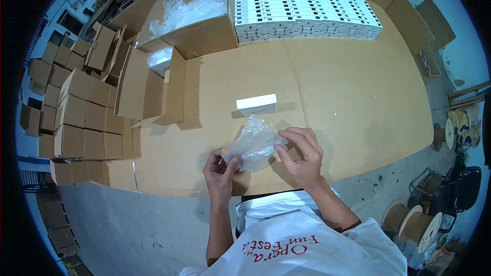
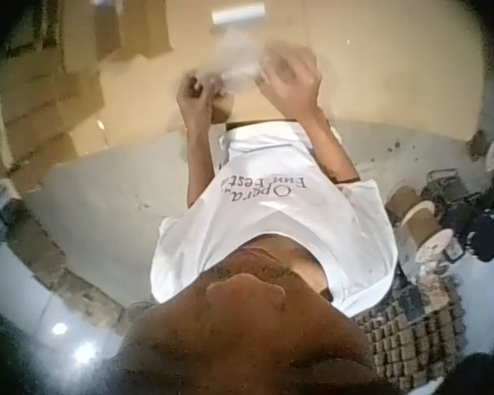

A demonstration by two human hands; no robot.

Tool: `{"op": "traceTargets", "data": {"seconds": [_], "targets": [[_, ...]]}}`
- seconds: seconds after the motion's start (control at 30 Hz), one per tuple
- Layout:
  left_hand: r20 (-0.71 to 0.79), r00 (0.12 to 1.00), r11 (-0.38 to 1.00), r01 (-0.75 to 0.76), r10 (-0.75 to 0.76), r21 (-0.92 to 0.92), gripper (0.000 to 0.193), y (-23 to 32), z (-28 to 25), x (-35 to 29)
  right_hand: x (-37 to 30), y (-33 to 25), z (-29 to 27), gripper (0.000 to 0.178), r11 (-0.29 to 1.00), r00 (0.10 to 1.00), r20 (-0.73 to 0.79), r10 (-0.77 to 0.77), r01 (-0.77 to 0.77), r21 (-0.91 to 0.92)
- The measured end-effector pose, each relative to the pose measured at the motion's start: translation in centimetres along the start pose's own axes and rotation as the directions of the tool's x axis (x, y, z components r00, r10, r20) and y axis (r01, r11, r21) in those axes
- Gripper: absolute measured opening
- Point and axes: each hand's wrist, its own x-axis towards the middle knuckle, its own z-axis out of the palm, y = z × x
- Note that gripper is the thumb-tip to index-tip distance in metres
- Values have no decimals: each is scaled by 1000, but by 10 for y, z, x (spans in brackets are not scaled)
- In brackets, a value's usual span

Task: The recorder is taking small white boxes, placing a plastic bag around them, and putting them into a larger shipping carton.

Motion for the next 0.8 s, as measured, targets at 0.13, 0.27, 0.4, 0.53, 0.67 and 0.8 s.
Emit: {"op": "traceTargets", "data": {"seconds": [0.13, 0.27, 0.4, 0.53, 0.67, 0.8], "targets": [[22, 1000, 1000, 12, -12, 15, 24, 0, -3, -1, 3, -3, 0, 32, 990, 993, 80, 86, -94, 102], [49, 999, 1000, 18, -18, 9, 25, -3, -5, -3, -2, 4, 3, 34, 847, 900, 194, 389, -433, 308], [51, 999, 1000, -11, 11, 12, 26, -2, -4, -5, 5, 1, -3, 41, 896, 920, 248, 304, -364, 254], [22, 1000, 998, 12, -13, 61, 24, -1, -2, -6, 6, 0, -9, 31, 897, 886, 364, 287, -383, 223], [32, 999, 1000, 0, -1, 15, 23, -3, -4, -6, 10, 8, -19, 19, 989, 888, 456, 53, -110, 99], [47, 976, 966, -217, 212, 142, 40, 16, -9, -8, 23, 10, -26, 15, 957, 835, 550, 23, -179, 230]]}}
